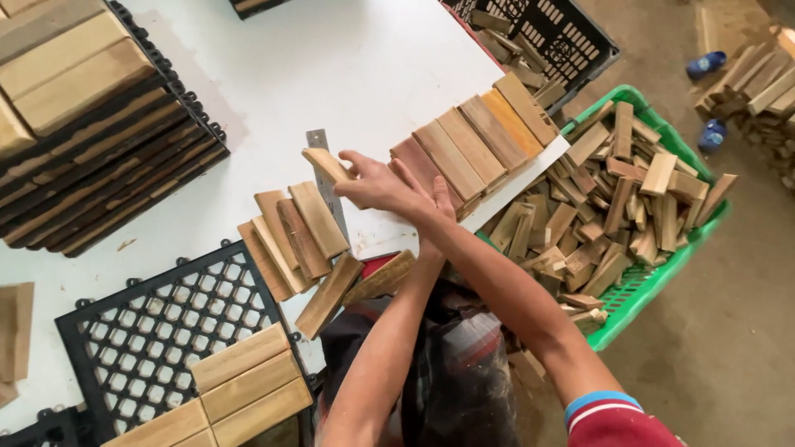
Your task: Sorting and stacking small wooden blocks from a storage crate onto a workbench.
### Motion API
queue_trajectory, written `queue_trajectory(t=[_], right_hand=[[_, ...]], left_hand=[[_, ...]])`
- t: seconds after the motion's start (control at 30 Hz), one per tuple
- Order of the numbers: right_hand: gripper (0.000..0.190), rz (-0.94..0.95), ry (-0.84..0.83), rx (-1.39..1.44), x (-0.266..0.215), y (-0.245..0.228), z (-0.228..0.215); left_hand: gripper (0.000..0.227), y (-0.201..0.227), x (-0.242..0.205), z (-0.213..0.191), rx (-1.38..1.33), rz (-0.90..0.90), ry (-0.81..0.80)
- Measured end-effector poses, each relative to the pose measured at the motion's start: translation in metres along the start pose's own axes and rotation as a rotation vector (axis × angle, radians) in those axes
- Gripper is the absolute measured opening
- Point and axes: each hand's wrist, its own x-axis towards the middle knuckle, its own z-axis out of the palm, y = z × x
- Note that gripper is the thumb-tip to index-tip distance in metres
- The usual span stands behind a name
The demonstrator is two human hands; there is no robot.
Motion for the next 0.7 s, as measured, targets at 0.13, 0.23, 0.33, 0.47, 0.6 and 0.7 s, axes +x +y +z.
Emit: queue_trajectory(t=[0.13,0.23,0.33,0.47,0.6,0.7], right_hand=[[0.069,-0.100,0.196,0.074,-0.046,0.016,-0.077],[0.062,-0.408,0.627,-0.077,-0.039,0.074,-0.134],[0.056,-0.034,0.723,-0.080,-0.069,0.084,-0.179],[0.067,-0.020,0.755,-0.488,-0.046,0.190,-0.181],[0.062,-0.135,0.689,-0.655,-0.041,0.207,-0.169],[0.052,-0.186,0.757,-0.767,-0.049,0.150,-0.153]], left_hand=[[0.057,0.007,-0.008,0.019,-0.015,0.012,-0.010],[0.086,0.077,0.007,-0.014,-0.135,-0.053,0.011],[0.076,0.085,0.007,-0.019,-0.160,-0.080,-0.016],[0.079,0.088,0.007,-0.021,-0.128,-0.066,0.000],[0.083,0.084,0.009,-0.018,-0.095,-0.037,0.028],[0.082,0.087,0.007,-0.017,-0.097,-0.013,0.062]])
